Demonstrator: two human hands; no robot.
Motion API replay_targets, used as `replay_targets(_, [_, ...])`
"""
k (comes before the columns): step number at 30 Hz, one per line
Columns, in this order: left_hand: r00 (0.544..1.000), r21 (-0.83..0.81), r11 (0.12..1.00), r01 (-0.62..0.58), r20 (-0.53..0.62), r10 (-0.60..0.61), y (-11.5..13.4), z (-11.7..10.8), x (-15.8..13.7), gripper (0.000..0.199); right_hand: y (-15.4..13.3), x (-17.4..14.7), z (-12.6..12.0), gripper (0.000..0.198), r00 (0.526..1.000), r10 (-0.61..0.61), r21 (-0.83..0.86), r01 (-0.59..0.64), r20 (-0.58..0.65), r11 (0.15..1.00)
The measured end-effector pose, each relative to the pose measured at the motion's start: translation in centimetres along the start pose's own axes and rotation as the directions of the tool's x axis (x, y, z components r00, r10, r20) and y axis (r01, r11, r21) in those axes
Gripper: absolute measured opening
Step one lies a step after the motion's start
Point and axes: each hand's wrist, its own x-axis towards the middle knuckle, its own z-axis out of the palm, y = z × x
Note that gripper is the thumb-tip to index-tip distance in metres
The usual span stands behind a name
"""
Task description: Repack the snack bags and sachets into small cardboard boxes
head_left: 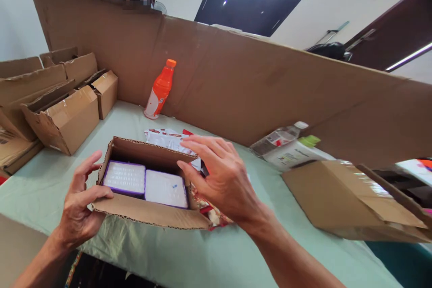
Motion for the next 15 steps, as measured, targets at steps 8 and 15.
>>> replay_targets(8, [0.994, -0.014, 1.000, -0.012, 0.104, 0.013, -0.2, -0.5, -0.2, 0.036, 2.8, 3.2, 3.5, 0.024, 0.938, 0.217, 0.155, -0.265, 0.270, 0.952])
replay_targets(15, [0.983, 0.173, 0.970, 0.174, -0.086, -0.161, -1.3, -0.1, 0.7, 0.051, 1.9, -1.9, 1.5, 0.044, 0.938, -0.017, 0.385, -0.126, 0.347, 0.914])
